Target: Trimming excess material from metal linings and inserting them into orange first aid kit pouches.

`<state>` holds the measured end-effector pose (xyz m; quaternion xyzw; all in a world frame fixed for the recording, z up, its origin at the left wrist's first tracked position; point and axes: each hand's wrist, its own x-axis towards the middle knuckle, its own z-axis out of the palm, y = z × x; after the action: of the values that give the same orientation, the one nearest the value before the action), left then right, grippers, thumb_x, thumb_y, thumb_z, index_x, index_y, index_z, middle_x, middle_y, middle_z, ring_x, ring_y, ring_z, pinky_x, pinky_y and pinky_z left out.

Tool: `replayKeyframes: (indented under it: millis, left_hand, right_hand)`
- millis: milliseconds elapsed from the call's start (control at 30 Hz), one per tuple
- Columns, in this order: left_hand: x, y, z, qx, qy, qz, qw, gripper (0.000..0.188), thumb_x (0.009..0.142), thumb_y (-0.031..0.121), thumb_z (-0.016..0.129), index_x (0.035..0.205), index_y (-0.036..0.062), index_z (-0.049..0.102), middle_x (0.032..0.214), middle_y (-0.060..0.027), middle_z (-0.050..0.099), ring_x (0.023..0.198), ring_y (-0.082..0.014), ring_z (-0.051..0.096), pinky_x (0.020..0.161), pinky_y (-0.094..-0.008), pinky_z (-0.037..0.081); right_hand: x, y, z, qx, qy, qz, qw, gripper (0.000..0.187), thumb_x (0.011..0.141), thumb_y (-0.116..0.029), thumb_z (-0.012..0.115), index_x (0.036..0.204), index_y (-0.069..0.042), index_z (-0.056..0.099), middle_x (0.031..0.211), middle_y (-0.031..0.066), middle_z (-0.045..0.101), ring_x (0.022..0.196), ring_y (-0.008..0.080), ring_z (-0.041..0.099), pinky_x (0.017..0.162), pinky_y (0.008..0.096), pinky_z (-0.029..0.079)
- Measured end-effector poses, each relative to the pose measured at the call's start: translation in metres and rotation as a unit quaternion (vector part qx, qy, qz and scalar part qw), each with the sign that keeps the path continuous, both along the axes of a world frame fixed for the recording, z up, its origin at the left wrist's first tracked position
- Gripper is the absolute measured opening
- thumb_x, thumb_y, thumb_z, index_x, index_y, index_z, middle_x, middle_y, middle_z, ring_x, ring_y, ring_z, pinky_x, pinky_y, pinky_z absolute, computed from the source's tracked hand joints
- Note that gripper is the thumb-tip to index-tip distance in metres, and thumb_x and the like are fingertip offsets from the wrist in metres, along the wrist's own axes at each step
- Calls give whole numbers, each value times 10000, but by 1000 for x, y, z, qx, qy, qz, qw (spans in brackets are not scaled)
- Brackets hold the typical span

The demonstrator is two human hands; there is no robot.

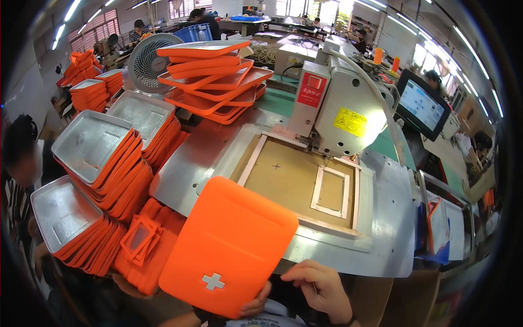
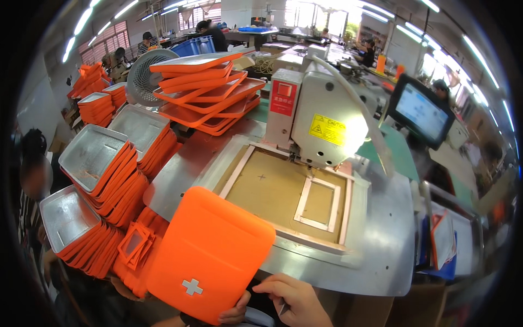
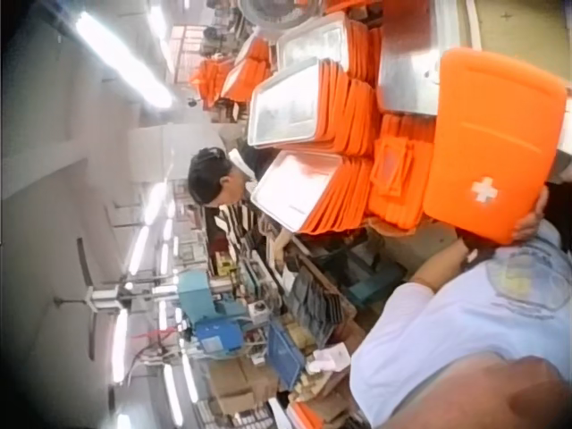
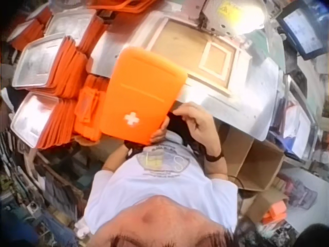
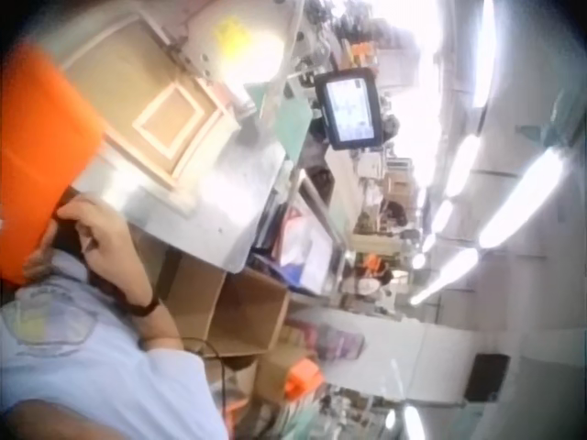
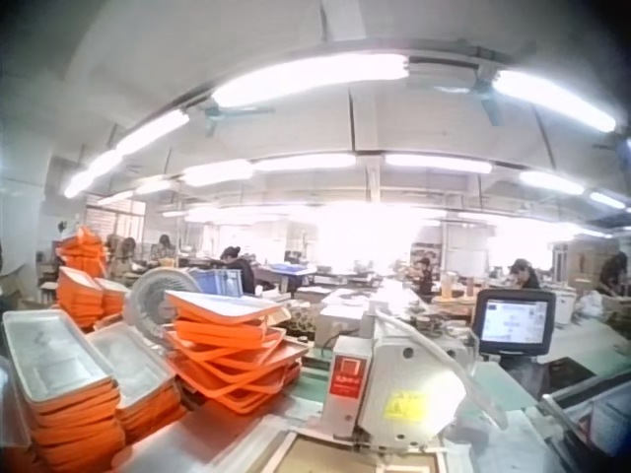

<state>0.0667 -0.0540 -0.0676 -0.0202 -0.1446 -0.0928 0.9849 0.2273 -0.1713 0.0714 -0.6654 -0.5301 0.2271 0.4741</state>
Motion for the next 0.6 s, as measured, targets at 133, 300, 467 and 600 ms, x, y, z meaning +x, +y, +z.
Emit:
replayKeyframes:
  millis: [133,300,467,600]
  left_hand:
    - [-4,-2,-4,-6,9,1,1000,527,942,496,474,1008,-27,491,594,-89,505,506,-201,505,482,-276,409]
    - [-3,-3,-2,12,-2,8,1000,504,943,493,477,1034,-1,507,610,-73,524,543,-203,527,532,-276,424]
    - [-4,77,71,171,68,-83,979,268,957,205,550,1065,-30,620,907,-213,650,877,-414,628,801,-447,514]
    - [-24,87,113,522,347,224,746,272,1006,227,482,963,-3,620,752,-90,612,669,-214,559,600,-330,440]
  right_hand:
    - [0,16,-7,103,-169,68,978,334,707,122,558,949,-53,709,868,106,680,672,210,628,619,306,505]
    - [22,-24,-2,-19,-98,97,990,307,687,94,575,923,-53,706,868,107,669,783,226,641,687,312,508]
    - [42,-32,-25,76,85,16,993,303,998,-107,491,1282,-17,551,1101,64,674,801,132,622,694,258,514]
    - [56,-38,-13,74,370,28,926,413,1040,-259,473,1382,-26,481,1098,63,677,527,31,489,514,186,420]
